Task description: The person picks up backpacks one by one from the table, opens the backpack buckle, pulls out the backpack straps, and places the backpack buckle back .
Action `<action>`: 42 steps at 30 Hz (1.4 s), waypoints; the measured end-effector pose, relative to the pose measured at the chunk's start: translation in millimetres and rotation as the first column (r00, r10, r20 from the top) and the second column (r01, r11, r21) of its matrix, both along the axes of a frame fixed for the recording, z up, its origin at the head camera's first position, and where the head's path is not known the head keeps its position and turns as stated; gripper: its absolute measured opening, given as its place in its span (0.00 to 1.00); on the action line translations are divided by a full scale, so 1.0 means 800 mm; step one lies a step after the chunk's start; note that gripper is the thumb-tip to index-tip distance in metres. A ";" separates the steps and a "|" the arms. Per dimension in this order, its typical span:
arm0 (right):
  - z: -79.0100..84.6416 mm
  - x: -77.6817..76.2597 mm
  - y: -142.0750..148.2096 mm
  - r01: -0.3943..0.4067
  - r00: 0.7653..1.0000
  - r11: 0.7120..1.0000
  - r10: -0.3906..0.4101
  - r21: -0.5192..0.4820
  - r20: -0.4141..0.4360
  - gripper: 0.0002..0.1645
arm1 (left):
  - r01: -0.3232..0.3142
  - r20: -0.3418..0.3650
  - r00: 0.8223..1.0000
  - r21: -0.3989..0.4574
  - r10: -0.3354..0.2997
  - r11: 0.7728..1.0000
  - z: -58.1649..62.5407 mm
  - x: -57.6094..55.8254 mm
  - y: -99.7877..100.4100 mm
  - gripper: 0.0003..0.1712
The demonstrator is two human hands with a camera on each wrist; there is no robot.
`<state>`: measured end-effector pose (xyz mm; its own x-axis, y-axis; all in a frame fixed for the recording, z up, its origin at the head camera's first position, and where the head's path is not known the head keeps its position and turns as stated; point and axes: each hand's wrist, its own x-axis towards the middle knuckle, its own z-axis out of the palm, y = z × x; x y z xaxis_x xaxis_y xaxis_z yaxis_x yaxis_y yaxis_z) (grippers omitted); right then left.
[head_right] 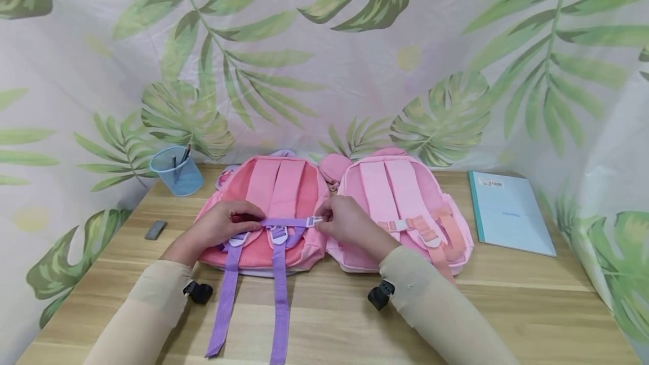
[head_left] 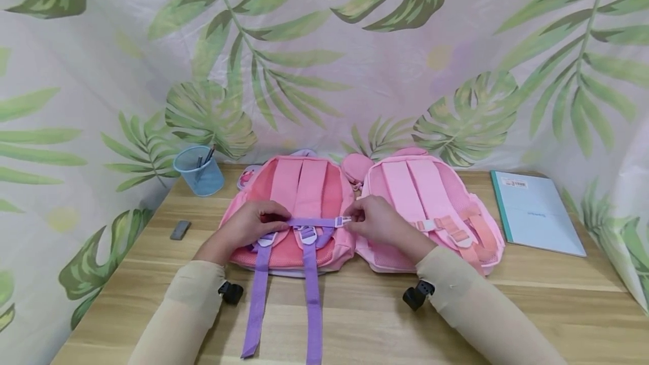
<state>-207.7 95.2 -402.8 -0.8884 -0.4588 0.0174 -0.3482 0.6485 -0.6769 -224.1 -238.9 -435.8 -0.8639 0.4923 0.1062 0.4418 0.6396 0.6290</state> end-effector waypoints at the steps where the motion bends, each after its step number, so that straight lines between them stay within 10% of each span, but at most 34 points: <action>1: 0.000 0.000 0.001 -0.002 1.000 1.000 0.002 0.005 0.003 0.07 | 0.002 0.005 1.000 -0.007 -0.002 1.000 0.000 0.000 0.001 0.12; 42: 0.006 0.010 0.005 0.006 0.999 1.000 -0.007 0.013 0.053 0.13 | 0.021 0.021 1.000 0.036 -0.022 0.999 -0.004 0.002 0.004 0.11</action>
